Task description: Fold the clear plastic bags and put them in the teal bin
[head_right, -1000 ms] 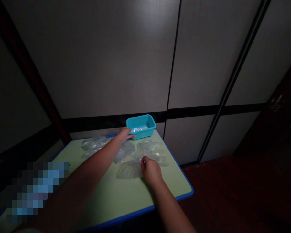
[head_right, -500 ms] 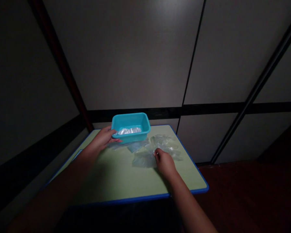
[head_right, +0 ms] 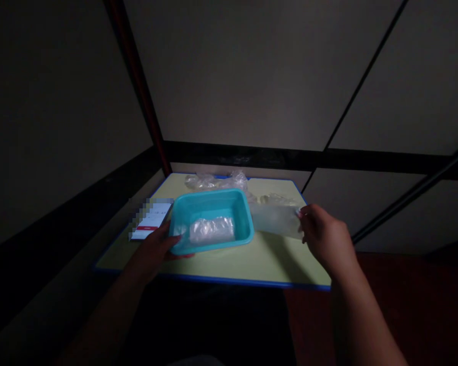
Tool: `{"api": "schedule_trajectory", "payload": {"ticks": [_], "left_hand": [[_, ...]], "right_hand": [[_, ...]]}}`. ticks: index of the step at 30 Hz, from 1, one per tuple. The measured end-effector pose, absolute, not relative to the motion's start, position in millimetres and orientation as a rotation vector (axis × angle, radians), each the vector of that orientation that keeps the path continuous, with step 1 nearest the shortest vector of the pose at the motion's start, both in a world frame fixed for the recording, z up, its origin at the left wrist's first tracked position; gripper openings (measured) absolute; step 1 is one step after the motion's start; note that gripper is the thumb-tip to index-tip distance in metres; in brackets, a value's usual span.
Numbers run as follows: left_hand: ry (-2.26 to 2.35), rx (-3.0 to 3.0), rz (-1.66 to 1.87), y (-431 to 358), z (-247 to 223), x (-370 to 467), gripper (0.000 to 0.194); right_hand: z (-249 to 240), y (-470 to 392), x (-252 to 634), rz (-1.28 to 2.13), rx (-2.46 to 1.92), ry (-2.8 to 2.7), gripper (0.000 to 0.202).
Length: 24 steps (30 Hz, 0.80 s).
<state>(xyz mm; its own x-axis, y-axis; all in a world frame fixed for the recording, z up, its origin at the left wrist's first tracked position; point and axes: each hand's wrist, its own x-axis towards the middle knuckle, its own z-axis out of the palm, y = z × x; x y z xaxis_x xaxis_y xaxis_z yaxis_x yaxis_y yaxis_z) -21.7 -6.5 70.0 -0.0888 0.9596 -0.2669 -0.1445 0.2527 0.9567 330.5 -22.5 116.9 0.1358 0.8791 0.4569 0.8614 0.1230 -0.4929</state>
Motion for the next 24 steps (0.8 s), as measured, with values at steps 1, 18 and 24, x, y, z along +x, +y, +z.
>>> {"api": "schedule_trajectory", "payload": {"ticks": [1, 18, 24], "left_hand": [[1.301, 0.881, 1.134, -10, 68, -20, 0.05], [1.251, 0.988, 1.111, -31, 62, -13, 0.049], [1.197, 0.935, 1.128, -33, 64, -14, 0.056]], "right_hand": [[128, -26, 329, -0.012, -1.704, -1.686, 0.023], [183, -7, 226, 0.751, -1.226, -1.805, 0.029], [152, 18, 215, 1.285, -1.085, -1.483, 0.033]]}}
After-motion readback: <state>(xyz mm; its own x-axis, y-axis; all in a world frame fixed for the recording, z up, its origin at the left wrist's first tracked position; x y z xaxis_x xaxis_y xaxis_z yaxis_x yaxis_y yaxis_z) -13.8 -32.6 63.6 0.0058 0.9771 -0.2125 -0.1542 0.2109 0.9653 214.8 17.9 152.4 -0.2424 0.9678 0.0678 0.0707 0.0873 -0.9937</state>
